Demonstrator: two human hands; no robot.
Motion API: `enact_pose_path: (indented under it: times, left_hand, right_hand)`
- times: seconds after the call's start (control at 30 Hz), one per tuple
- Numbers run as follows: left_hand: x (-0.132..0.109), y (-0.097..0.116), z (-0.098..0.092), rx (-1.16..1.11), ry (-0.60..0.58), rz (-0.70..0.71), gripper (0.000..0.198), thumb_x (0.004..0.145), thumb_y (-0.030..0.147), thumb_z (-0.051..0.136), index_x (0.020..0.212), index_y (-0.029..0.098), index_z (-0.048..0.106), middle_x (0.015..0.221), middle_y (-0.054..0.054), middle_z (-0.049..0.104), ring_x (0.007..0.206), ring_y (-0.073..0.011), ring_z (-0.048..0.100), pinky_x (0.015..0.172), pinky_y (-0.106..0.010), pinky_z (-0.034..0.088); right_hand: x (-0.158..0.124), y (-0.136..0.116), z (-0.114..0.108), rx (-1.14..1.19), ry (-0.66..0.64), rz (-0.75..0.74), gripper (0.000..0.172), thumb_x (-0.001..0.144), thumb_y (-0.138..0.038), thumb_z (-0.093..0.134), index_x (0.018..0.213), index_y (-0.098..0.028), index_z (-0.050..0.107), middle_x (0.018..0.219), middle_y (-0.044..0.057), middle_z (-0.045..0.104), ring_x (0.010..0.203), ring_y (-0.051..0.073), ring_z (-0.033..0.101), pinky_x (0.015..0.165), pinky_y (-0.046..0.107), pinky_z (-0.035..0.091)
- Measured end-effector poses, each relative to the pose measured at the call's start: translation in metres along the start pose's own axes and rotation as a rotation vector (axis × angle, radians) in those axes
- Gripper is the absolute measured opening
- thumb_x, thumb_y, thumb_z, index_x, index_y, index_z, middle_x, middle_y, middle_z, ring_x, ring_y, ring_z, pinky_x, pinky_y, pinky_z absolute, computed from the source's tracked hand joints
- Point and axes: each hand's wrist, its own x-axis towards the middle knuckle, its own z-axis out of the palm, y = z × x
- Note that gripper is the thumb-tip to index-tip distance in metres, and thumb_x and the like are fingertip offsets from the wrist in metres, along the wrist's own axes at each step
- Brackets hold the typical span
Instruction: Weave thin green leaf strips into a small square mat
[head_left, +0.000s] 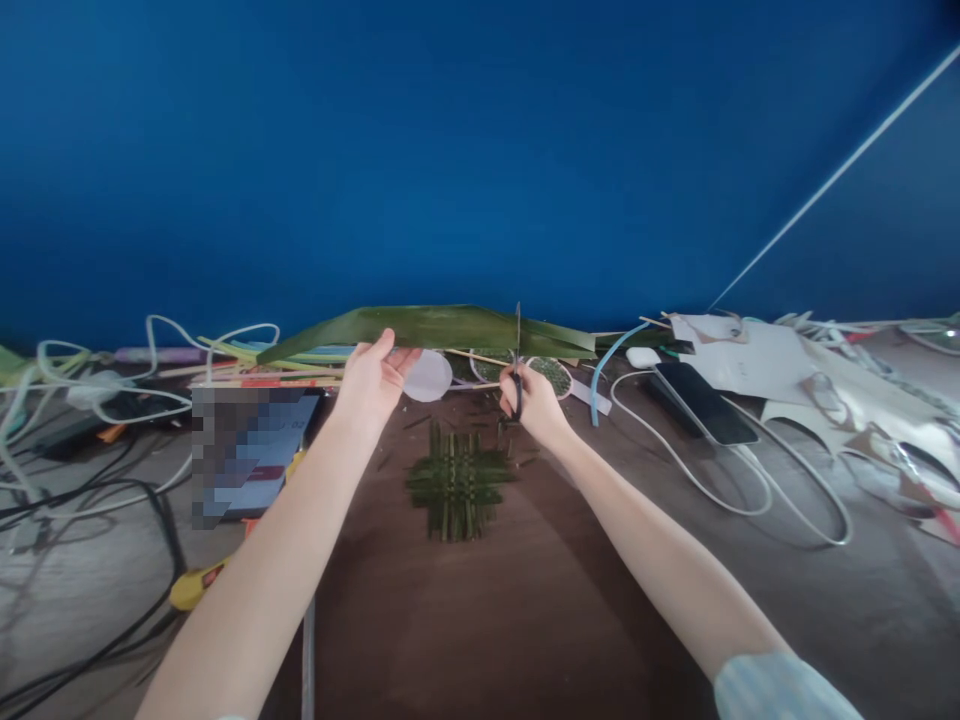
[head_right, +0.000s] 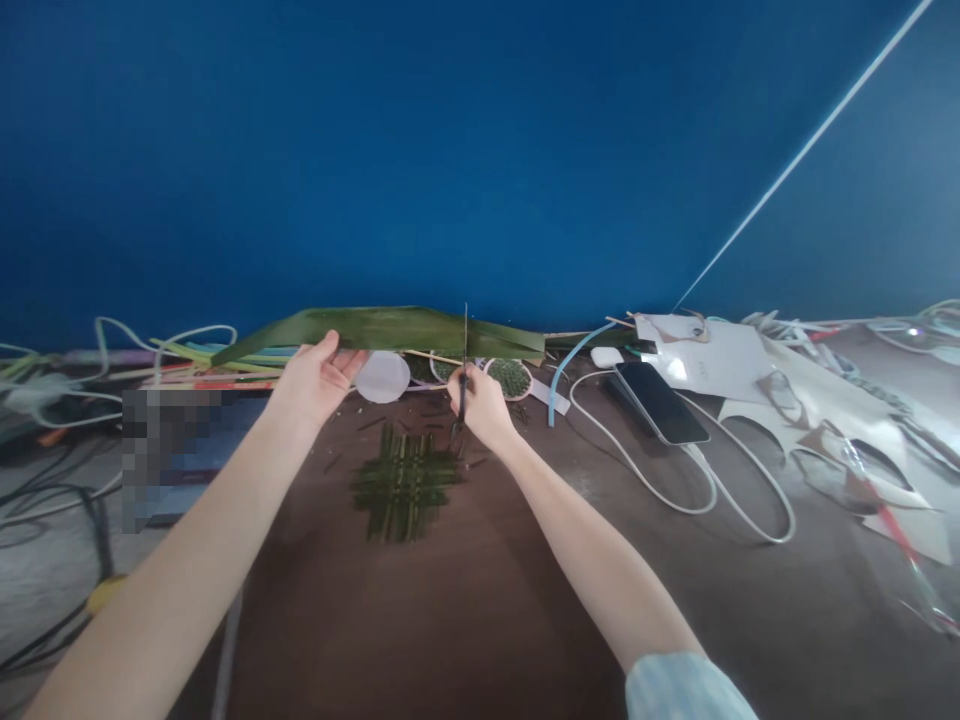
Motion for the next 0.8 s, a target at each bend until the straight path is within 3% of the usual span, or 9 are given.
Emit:
enact_pose_path:
  times: [0.57,0.8]
  left_hand:
    - [0.007,0.008,-0.003,-0.043,0.043,-0.041,0.024,0.08,0.002,0.049,0.063,0.017,0.04,0.065,0.002,0.057,0.063,-0.0094,0.063,0.076,-0.028,0.055]
    - [0.005,0.013,-0.001,-0.102,0.084,0.025,0.023,0.081,0.002,0.049,0.066,0.018,0.04,0.068,0.003,0.057,0.064,-0.0084,0.063,0.077,-0.028,0.055]
  right_hand:
    - [0.002,0.006,-0.002,0.06,-0.021,0.057,0.013,0.074,-0.032,0.044,0.069,-0.021,0.041,0.035,-0.008,0.042,0.034,0.008,0.038,0.042,0.02,0.032]
    - [0.0,0.008,0.004,0.183,-0.225,0.075,0.02,0.077,-0.04,0.038,0.076,-0.02,0.041,0.042,-0.007,0.05,0.027,0.006,0.031,0.031,0.019,0.022]
